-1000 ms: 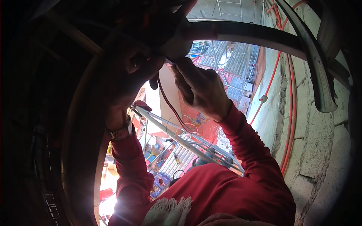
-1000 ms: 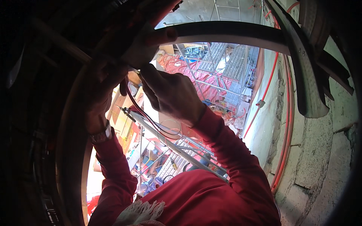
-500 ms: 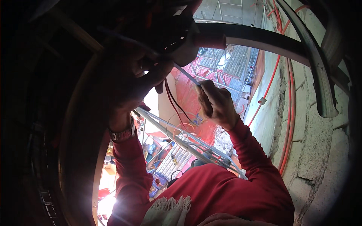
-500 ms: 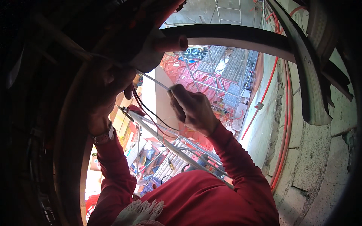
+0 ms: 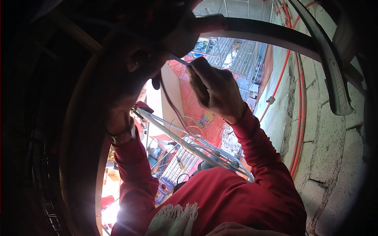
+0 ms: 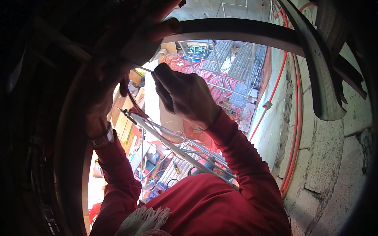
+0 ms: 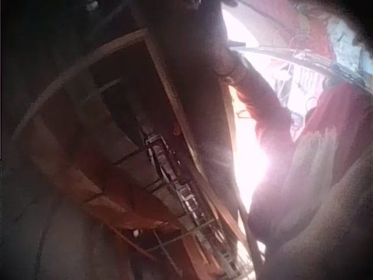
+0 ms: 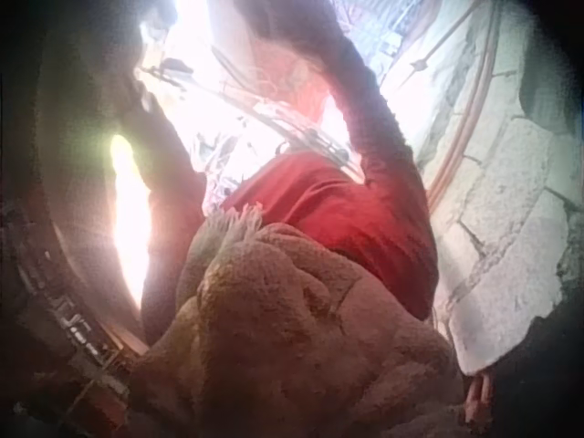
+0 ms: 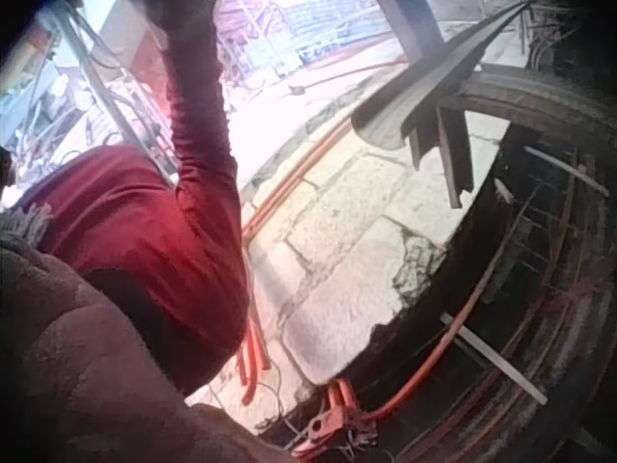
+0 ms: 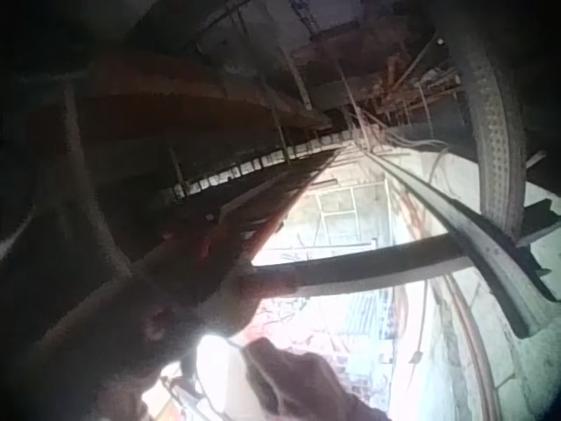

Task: The person is stripping insulation from wires and connecting them inside a junction box on a ceiling using wire strippers and their hands.

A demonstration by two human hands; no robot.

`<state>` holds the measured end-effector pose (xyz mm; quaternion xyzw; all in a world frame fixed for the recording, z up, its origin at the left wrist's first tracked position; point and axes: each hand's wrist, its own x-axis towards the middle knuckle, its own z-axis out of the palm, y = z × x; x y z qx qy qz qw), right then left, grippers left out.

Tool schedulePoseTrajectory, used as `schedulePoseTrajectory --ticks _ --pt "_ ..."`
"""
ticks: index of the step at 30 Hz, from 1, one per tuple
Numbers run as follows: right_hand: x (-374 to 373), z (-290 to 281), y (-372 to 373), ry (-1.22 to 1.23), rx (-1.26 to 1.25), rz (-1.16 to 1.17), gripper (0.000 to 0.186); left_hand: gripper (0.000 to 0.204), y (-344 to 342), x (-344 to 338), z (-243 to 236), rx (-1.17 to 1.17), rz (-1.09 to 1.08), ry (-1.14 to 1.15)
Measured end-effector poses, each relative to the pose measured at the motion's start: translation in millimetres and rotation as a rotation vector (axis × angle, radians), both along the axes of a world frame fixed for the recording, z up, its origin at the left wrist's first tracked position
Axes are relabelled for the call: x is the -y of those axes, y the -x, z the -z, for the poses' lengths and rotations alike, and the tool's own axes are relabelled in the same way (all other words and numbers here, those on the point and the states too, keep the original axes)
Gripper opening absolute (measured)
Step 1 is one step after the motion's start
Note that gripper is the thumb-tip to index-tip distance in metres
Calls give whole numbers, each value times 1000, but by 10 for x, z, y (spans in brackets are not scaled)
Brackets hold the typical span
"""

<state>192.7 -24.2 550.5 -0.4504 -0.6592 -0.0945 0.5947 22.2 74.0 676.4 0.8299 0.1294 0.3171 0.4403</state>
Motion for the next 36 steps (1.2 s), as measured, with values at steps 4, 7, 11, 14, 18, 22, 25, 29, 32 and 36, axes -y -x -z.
schedulePoseTrajectory --ticks 4,7,11,14,18,22,25,29,32,36 --pt "140 479 26 47 -40 -25 15 17 77 -21 11 -32 -9 -55" --pt "194 408 48 26 -49 -22 16 17 69 27 12 -123 -66 -64" --pt "-1 -13 66 -13 21 26 20 19 26 -12 38 -35 -5 -86" --pt "77 216 64 -29 4 -18 20 19 81 4 71 15 -15 -64" --pt "206 278 46 18 -11 -38 18 18 83 75 -6 -116 -93 -71" --pt "-6 -184 127 -21 57 48 15 18 51 3 90 7 -65 -16" --pt "47 296 112 13 22 14 16 20 152 4 132 28 -41 25" --pt "235 272 69 29 7 14 13 24 118 -12 249 -22 -25 -12" --pt "100 164 118 59 -25 0 13 20 110 -2 158 42 68 58" --pt "256 493 150 60 -37 16 14 17 143 22 193 -59 -27 -69"
